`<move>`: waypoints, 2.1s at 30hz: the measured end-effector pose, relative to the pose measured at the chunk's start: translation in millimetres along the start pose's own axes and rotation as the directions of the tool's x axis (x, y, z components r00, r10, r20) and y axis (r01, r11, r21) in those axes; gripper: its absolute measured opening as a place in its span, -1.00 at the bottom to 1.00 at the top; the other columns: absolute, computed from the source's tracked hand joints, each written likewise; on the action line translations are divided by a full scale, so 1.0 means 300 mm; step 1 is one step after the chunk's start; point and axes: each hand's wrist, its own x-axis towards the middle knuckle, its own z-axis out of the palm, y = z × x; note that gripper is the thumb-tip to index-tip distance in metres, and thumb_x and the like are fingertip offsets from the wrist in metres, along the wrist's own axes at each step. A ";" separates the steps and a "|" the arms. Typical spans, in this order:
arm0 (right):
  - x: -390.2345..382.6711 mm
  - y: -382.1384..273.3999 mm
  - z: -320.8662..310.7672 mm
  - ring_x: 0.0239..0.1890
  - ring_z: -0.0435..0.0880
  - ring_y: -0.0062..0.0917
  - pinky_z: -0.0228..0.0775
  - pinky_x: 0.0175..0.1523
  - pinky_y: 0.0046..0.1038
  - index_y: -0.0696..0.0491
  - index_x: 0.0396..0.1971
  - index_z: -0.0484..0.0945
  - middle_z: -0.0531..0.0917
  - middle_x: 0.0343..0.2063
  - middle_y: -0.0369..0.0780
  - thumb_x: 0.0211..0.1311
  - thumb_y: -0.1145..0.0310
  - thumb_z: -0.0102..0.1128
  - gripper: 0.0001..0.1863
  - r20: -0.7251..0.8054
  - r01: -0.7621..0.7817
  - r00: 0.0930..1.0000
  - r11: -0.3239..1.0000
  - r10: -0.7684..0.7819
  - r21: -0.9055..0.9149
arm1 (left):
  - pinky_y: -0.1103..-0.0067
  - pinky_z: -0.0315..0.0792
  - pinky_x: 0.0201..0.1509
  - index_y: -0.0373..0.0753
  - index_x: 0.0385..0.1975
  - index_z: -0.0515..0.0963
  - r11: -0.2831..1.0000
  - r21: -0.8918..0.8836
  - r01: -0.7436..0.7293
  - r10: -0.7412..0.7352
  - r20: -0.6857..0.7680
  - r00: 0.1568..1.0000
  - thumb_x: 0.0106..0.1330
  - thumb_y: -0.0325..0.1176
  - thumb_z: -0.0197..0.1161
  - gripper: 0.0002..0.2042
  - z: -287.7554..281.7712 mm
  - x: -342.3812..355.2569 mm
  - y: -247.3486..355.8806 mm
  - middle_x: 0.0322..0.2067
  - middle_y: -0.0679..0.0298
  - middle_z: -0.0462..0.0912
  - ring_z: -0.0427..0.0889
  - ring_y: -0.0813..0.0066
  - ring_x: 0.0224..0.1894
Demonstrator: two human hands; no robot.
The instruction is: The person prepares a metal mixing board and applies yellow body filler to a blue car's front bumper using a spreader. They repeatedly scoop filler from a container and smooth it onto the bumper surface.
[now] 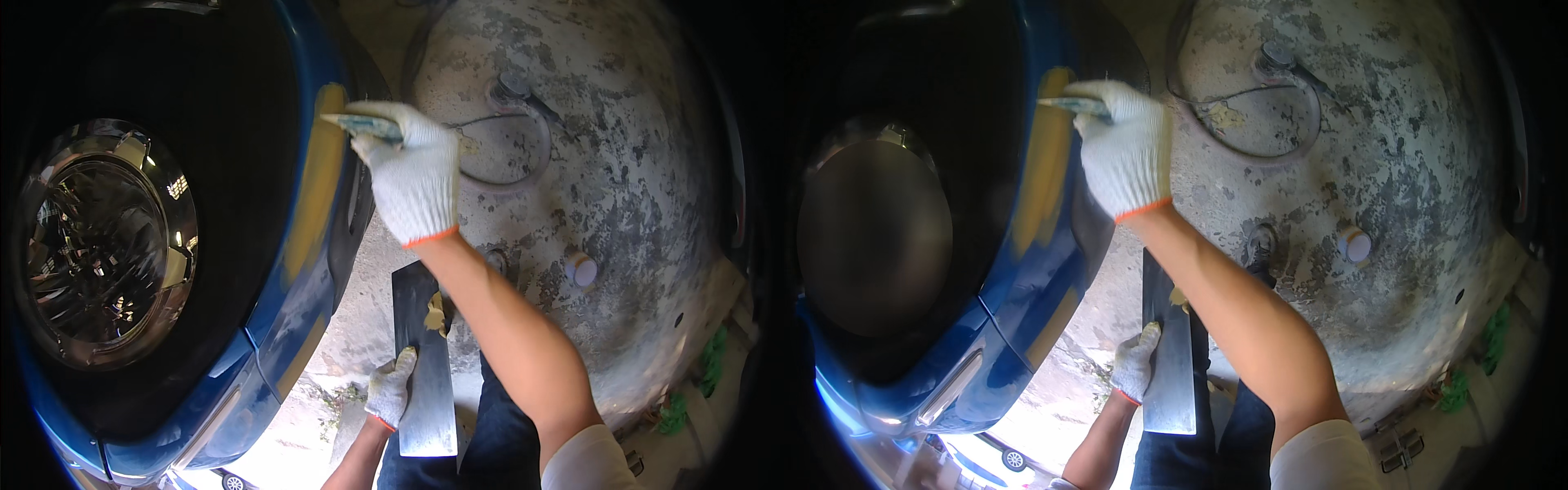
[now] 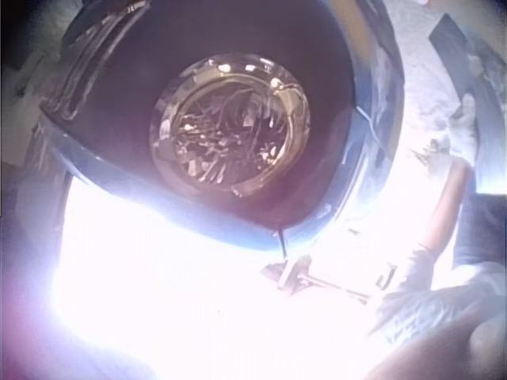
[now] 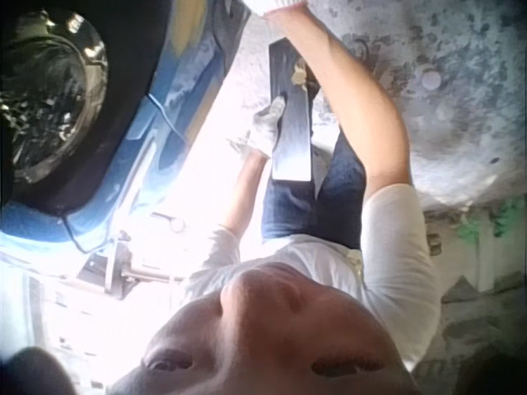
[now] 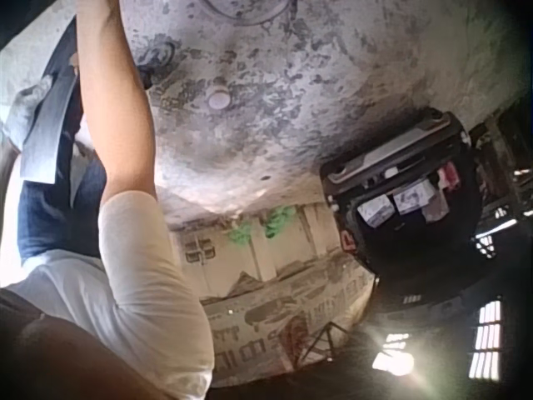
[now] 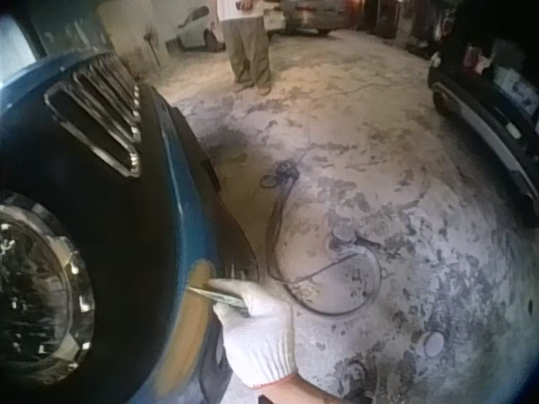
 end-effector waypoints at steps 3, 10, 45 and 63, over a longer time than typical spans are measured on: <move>-0.117 -0.002 0.015 -0.30 0.73 -0.69 0.57 -0.21 -0.65 0.23 -0.04 0.77 0.81 -0.30 -0.18 0.22 0.78 0.33 -0.68 -0.026 -0.017 0.999 0.997 0.019 0.071 | 0.60 0.45 -0.18 -0.43 -0.22 0.76 0.999 0.032 0.002 -0.001 -0.007 1.000 0.54 -0.14 0.37 -0.63 -0.024 0.032 -0.053 -0.38 0.47 0.68 0.49 0.74 -0.31; -0.388 -0.030 0.077 -0.23 0.77 -0.62 0.62 -0.10 -0.59 0.21 -0.10 0.79 0.83 -0.20 -0.18 0.25 0.72 0.41 -0.76 -0.091 0.021 0.996 0.998 -0.015 0.064 | 0.32 0.57 0.06 -0.34 -0.04 0.73 0.590 0.458 -0.665 0.630 0.254 0.734 0.59 -0.24 0.20 -0.71 -0.152 0.155 -0.261 -0.13 -0.02 0.80 0.77 0.22 -0.09; -0.648 -0.414 -0.514 -0.10 0.71 -0.12 0.60 0.03 -0.19 0.10 -0.10 0.78 0.75 -0.12 -0.13 -0.14 0.64 0.34 -0.53 0.335 0.488 0.870 0.543 -0.360 -0.684 | 0.37 0.52 -0.23 -0.44 -0.09 0.67 0.330 0.410 -0.850 0.898 0.142 0.417 0.65 -0.31 0.12 -0.71 0.047 -0.292 0.190 -0.34 0.00 0.74 0.73 0.13 -0.32; 0.104 0.025 -0.095 -0.27 0.80 -0.58 0.63 -0.14 -0.51 0.24 -0.10 0.76 0.85 -0.23 -0.16 0.16 0.62 0.46 -0.72 0.103 -0.256 0.966 0.941 0.239 0.221 | 0.23 0.41 -0.37 -0.31 -0.19 0.73 0.657 0.640 -0.398 0.487 0.043 0.873 0.62 -0.23 0.21 -0.72 0.074 -0.098 0.085 -0.41 -0.07 0.67 0.67 0.11 -0.38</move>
